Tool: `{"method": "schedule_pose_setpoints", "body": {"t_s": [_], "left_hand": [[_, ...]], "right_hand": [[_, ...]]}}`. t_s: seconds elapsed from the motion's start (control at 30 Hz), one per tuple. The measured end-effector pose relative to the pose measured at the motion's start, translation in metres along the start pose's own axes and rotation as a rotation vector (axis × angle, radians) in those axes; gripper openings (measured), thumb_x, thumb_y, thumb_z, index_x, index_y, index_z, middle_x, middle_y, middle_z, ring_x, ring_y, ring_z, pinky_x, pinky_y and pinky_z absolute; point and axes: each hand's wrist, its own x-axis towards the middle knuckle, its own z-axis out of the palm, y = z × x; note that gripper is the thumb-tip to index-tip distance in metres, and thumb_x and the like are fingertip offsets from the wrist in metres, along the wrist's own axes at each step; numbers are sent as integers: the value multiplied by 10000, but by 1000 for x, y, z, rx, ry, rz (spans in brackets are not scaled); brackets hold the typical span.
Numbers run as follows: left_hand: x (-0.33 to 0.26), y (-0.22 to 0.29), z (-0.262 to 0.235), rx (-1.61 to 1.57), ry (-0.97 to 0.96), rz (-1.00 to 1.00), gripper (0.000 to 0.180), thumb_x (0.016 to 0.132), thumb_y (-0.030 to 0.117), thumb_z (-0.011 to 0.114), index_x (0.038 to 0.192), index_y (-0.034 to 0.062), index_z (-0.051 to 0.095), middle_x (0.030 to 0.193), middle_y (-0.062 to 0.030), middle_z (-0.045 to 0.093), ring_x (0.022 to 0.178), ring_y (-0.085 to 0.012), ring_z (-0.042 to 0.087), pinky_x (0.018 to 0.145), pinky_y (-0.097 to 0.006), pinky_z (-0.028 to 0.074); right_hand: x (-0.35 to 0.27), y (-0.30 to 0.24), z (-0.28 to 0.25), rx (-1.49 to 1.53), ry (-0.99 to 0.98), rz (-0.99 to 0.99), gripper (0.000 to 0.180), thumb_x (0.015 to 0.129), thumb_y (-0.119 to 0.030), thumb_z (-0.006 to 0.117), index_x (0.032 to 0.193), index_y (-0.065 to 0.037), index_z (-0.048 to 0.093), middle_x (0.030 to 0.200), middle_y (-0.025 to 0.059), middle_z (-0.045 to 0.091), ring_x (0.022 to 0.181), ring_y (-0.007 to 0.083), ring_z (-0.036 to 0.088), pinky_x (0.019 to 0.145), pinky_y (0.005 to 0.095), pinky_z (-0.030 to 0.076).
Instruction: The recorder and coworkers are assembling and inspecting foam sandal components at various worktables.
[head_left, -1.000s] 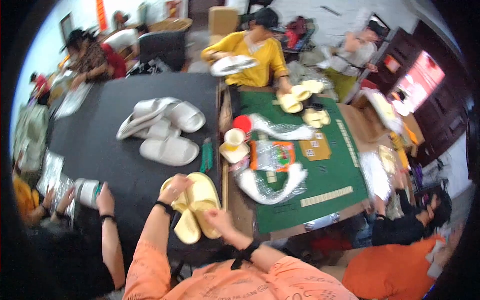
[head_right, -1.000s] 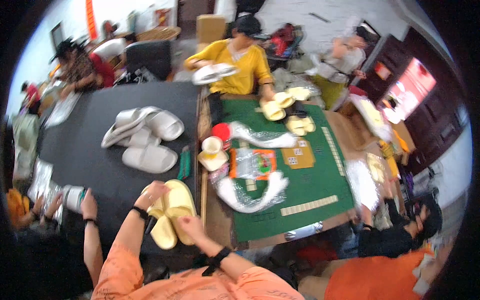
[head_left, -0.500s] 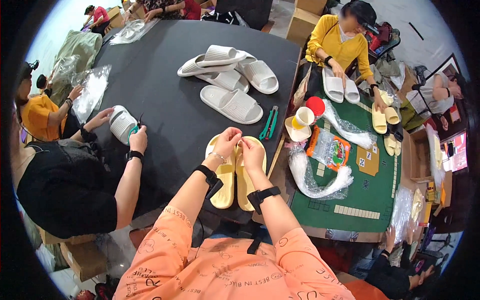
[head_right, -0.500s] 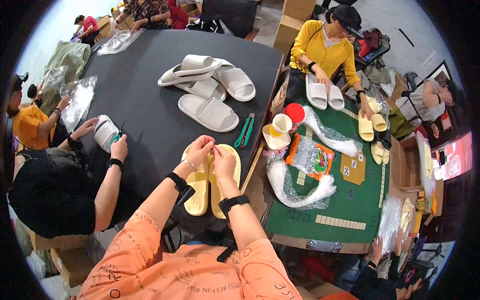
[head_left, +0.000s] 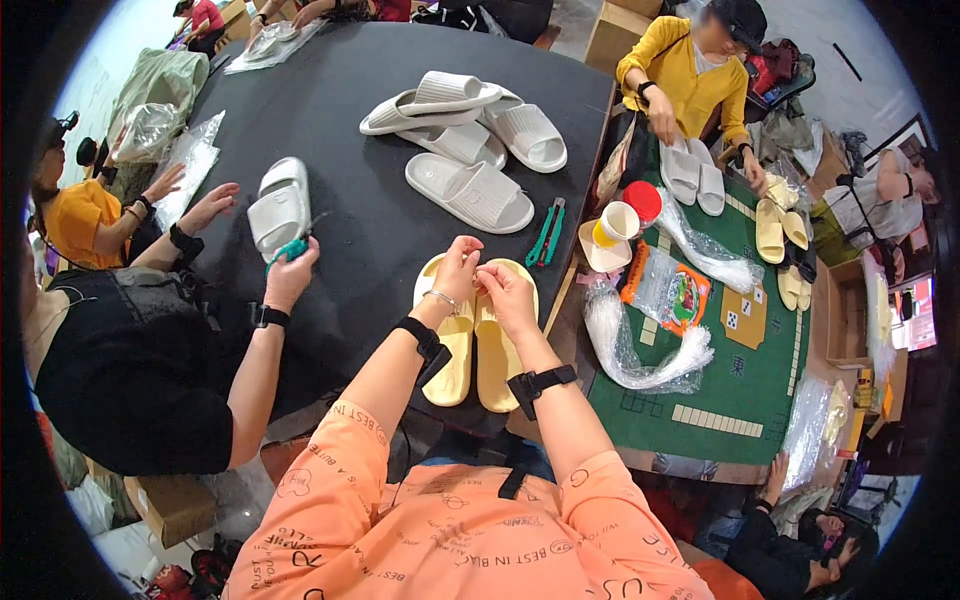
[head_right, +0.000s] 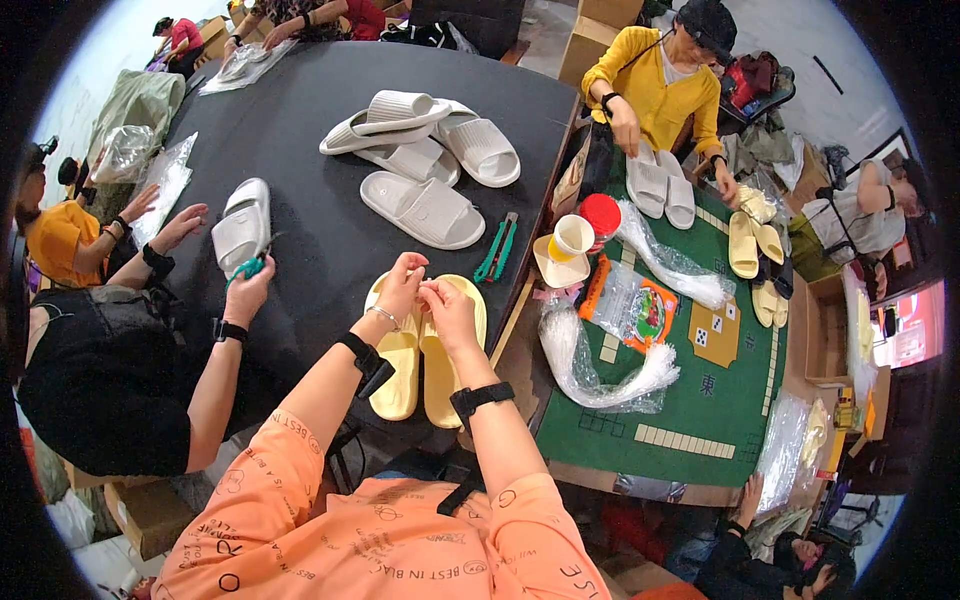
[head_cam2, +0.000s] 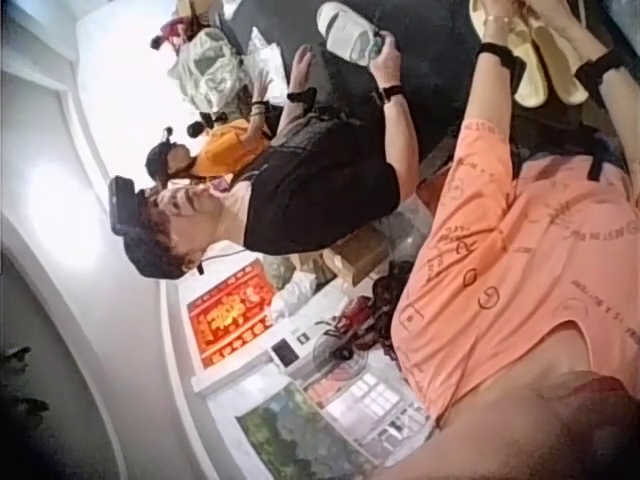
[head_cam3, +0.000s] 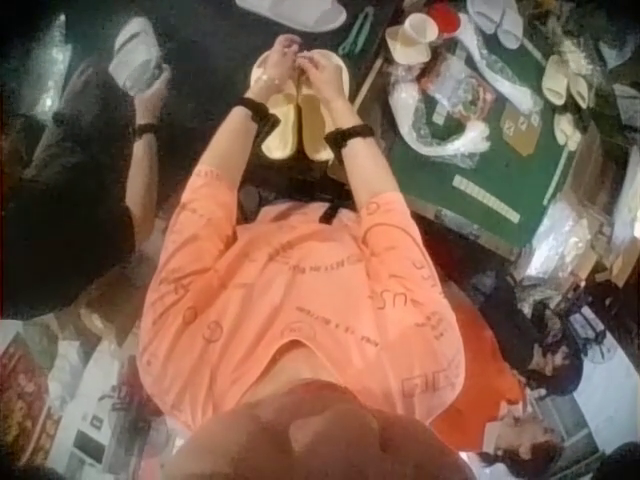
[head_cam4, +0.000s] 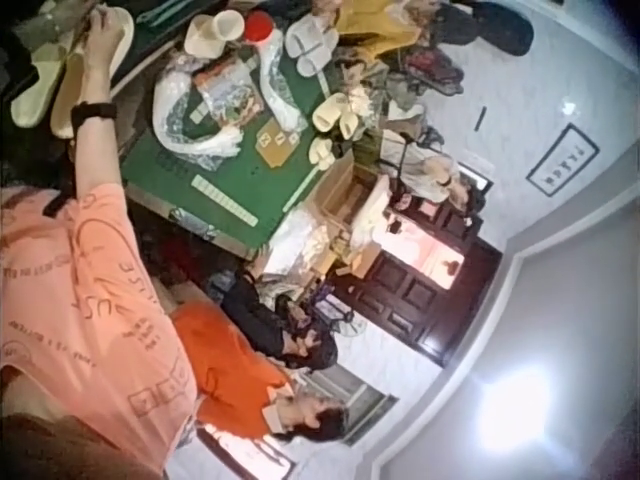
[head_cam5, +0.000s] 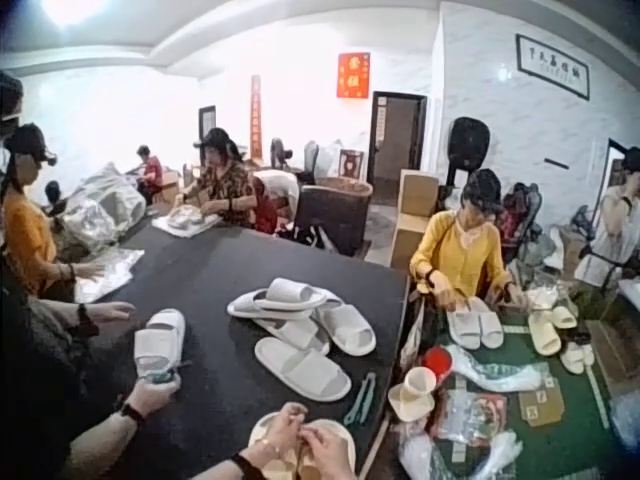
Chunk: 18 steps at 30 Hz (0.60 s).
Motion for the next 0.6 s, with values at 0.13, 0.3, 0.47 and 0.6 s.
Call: {"method": "schedule_pose_setpoints", "body": {"t_s": [0.13, 0.3, 0.47, 0.6], "left_hand": [[0, 3, 15, 6, -115, 133, 126, 851, 130, 459, 912, 31, 507, 788, -31, 520, 737, -114, 485, 669, -239, 412], [-19, 7, -1, 158, -221, 67, 152, 812, 147, 523, 802, 1, 565, 762, -38, 562, 709, -108, 506, 638, -234, 411], [-18, 7, -9, 56, -39, 143, 90, 808, 102, 512, 772, 32, 554, 675, 28, 503, 605, -55, 418, 542, -192, 353], [-15, -3, -7, -71, -76, 62, 84, 823, 115, 510, 787, 54, 556, 678, 55, 478, 585, -22, 376, 510, -161, 313]], "right_hand": [[4, 3, -22, 122, 152, -14, 103, 825, -84, 509, 824, -25, 594, 688, 1, 579, 602, 60, 521, 546, 188, 422], [7, 20, -14, 239, 263, 3, 131, 783, -24, 483, 754, -35, 611, 664, -7, 575, 569, 78, 514, 516, 220, 429], [-6, 5, 6, -9, 275, -65, 271, 874, -221, 438, 972, -13, 581, 829, 15, 581, 731, 95, 513, 657, 216, 397], [4, 16, 6, -98, 234, -12, 315, 893, -277, 364, 1055, -32, 479, 903, 96, 578, 851, 215, 552, 747, 301, 407]]}}
